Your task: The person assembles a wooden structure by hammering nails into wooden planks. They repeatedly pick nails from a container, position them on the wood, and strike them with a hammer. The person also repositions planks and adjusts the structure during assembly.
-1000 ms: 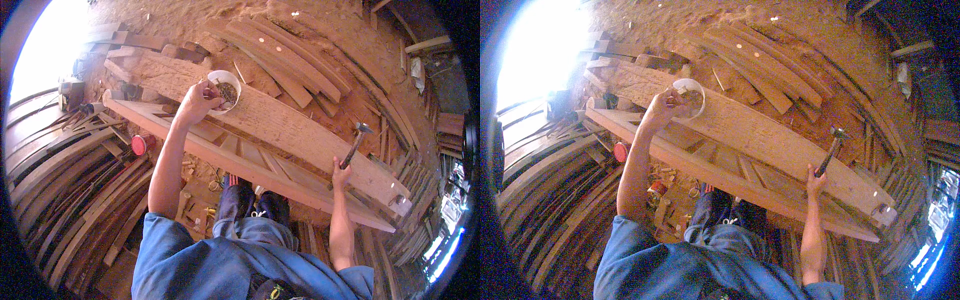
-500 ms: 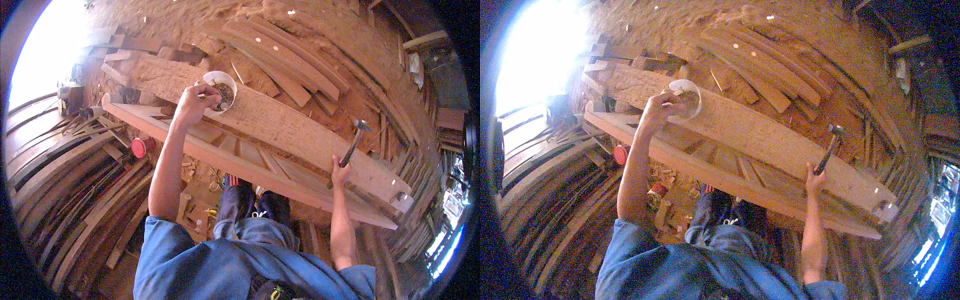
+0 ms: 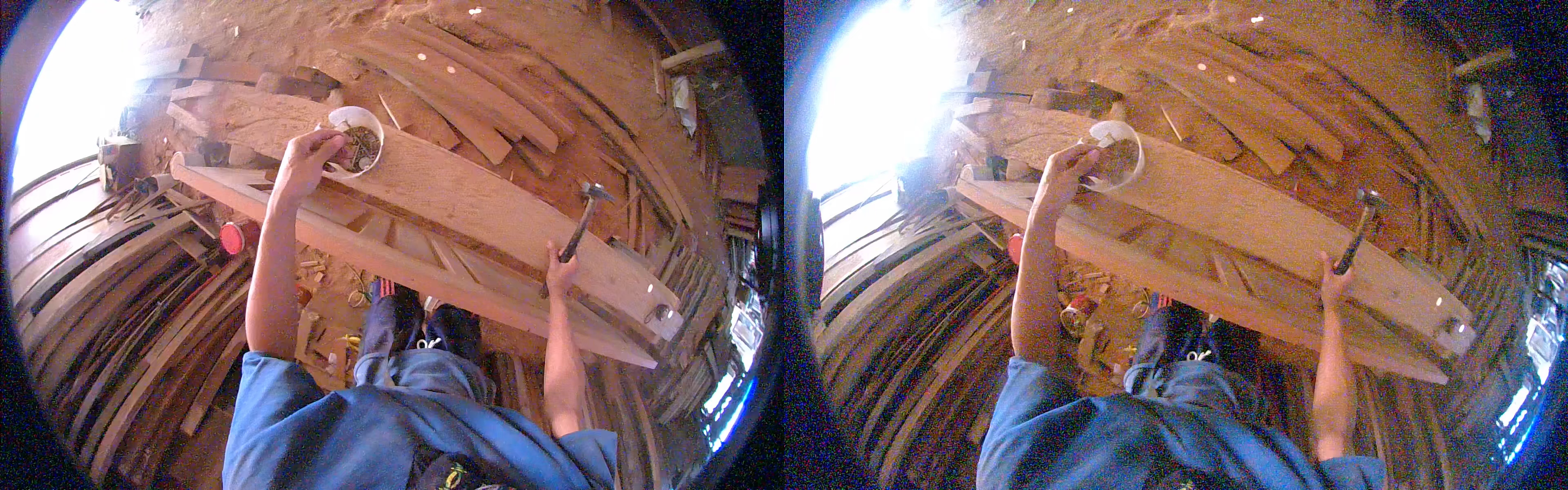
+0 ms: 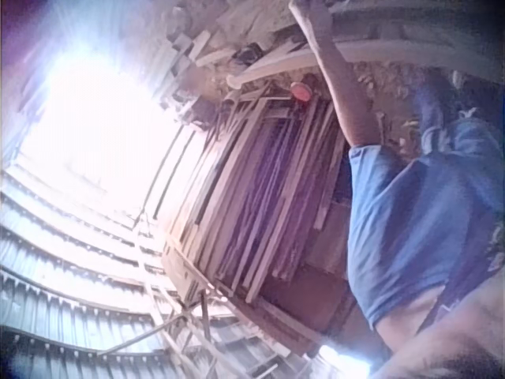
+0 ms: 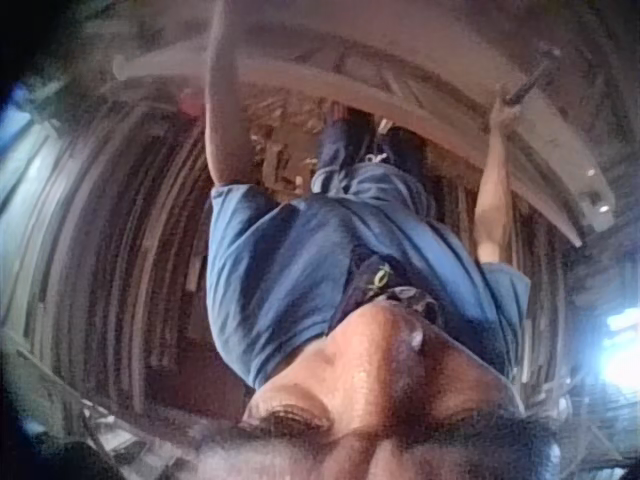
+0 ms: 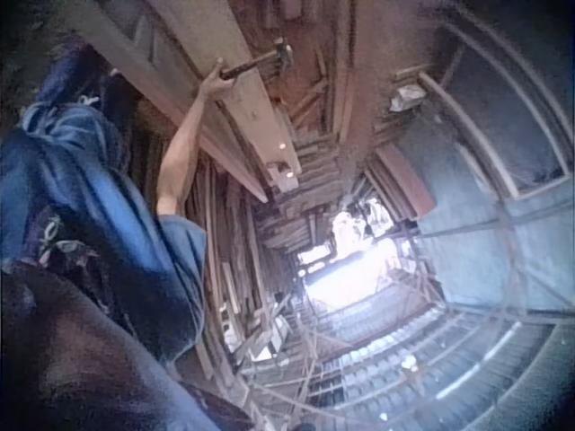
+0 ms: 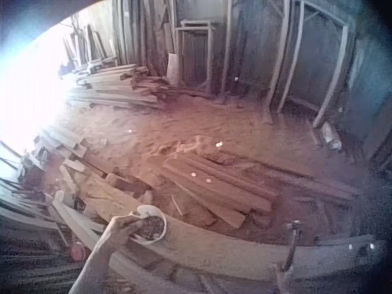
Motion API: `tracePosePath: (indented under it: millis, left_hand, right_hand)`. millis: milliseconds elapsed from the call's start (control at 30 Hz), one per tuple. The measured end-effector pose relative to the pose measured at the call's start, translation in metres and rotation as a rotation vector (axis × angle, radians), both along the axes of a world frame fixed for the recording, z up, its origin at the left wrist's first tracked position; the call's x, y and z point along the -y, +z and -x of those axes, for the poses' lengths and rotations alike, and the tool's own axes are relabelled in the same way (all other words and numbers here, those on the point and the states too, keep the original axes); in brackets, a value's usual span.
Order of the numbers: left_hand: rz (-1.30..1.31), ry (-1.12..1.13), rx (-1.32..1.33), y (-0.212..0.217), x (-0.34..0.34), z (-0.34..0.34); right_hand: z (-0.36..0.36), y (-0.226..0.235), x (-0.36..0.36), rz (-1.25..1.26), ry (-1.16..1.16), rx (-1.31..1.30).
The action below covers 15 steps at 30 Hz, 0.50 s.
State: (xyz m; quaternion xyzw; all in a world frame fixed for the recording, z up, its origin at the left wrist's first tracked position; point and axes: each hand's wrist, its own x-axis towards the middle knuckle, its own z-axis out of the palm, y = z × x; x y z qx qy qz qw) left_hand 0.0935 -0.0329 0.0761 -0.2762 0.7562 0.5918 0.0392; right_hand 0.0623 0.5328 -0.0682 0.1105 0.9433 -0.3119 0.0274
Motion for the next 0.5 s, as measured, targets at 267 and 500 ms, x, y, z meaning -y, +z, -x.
tracePosePath:
  millis: [267,500]
  left_hand:
    - [0.147,0.104,-0.107,0.001,0.007,-0.004]
    - [0.142,0.287,-0.146,0.01,0.005,-0.023]
  right_hand:
    - [-0.001,-0.01,0.006,0.134,-0.062,-0.038]
    - [-0.002,0.0,0.007,0.082,-0.021,-0.009]
